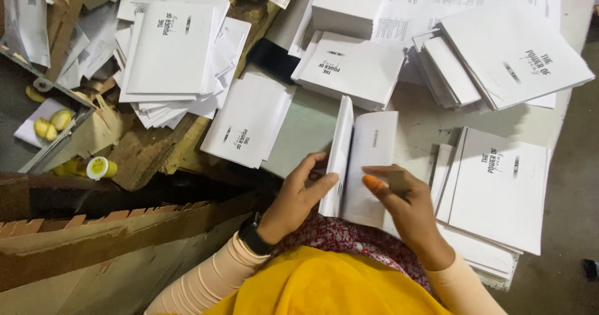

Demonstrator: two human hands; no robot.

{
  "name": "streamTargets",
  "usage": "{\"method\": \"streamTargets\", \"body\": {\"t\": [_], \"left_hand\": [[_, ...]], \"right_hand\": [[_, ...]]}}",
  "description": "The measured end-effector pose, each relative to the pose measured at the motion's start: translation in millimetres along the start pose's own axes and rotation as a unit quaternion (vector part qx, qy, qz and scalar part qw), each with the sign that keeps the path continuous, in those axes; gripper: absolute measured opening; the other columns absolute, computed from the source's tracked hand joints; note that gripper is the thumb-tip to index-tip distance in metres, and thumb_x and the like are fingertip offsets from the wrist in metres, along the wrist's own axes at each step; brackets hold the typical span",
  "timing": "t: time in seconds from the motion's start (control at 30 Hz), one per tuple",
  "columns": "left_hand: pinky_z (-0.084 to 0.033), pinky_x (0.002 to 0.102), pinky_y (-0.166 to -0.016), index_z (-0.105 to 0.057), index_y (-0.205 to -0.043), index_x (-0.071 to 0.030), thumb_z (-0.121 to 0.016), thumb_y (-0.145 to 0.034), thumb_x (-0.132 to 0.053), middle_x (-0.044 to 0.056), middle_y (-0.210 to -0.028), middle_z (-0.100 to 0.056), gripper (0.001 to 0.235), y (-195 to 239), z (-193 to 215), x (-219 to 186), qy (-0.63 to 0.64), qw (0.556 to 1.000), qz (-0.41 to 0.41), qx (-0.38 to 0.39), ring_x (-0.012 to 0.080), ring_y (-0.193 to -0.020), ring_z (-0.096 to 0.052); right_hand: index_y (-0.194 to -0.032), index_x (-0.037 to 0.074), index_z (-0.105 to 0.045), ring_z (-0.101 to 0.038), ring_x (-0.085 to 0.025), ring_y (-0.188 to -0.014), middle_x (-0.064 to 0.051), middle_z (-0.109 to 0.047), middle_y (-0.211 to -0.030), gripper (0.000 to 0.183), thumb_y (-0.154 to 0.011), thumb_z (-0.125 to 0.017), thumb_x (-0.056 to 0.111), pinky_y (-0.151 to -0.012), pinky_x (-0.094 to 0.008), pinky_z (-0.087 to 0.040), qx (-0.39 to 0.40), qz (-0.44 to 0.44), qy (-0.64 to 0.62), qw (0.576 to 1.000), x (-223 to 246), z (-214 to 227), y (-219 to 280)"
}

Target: Inspecting and organizing printed booklets into neat stacks on a workbench.

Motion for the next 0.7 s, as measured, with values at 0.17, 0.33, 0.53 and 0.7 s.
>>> {"method": "streamTargets", "body": {"t": [0.17, 0.33, 0.53, 0.7], "left_hand": [[-0.039, 0.045, -0.101, -0.054, -0.13, -0.005, -0.071, -0.087, -0.035, 0.018, -0.124, -0.061, 0.055, -7.3, -10.8, 22.7, 0.016, 1.0, 0.021, 0.017, 0.0267, -0.119, -0.051], [-0.039, 0.042, -0.1, -0.057, -0.129, -0.008, -0.076, -0.082, -0.036, 0.014, -0.123, -0.063, 0.058, -8.2, -12.6, 16.4, 0.016, 0.999, 0.044, 0.025, 0.0215, -0.111, -0.049], [-0.045, 0.044, -0.094, -0.056, -0.128, -0.004, -0.074, -0.084, -0.031, 0.02, -0.121, -0.062, 0.055, -9.6, -13.6, 15.7, 0.03, 0.997, 0.049, 0.042, 0.0257, -0.107, -0.053], [-0.051, 0.035, -0.089, -0.059, -0.126, -0.005, -0.062, -0.092, -0.018, 0.014, -0.115, -0.066, 0.036, -8.2, -7.1, 13.9, 0.076, 0.995, 0.039, 0.043, 0.0178, -0.103, -0.055]], "right_hand": [[-0.103, 0.006, -0.076, -0.064, -0.029, -0.084, -0.02, -0.071, -0.083, 0.028, -0.081, -0.071, 0.023, -0.077, -0.043, -0.051, 0.006, 0.027, -0.015, 1.0, 2.2, -10.9, -3.4], [-0.1, 0.005, -0.075, -0.061, -0.026, -0.082, -0.019, -0.071, -0.079, 0.029, -0.083, -0.073, 0.028, -0.077, -0.042, -0.05, 0.012, 0.026, -0.038, 0.999, -10.3, -11.5, -7.3], [-0.097, 0.002, -0.073, -0.054, -0.022, -0.067, -0.015, -0.064, -0.069, 0.031, -0.078, -0.079, 0.026, -0.062, -0.036, -0.046, -0.008, 0.006, -0.062, 0.998, -16.5, -8.5, -8.2], [-0.098, -0.003, -0.065, -0.044, -0.016, -0.051, -0.008, -0.046, -0.061, 0.026, -0.083, -0.062, 0.017, -0.046, -0.028, -0.037, -0.023, -0.017, -0.124, 0.992, -13.5, -0.2, -1.5]]}}
Point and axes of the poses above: each hand's wrist, its own y-axis away from the middle knuckle, its own z-axis out of the back of the hand, x = y × z, the point moved 6 cm from there along -y, towards the middle knuckle
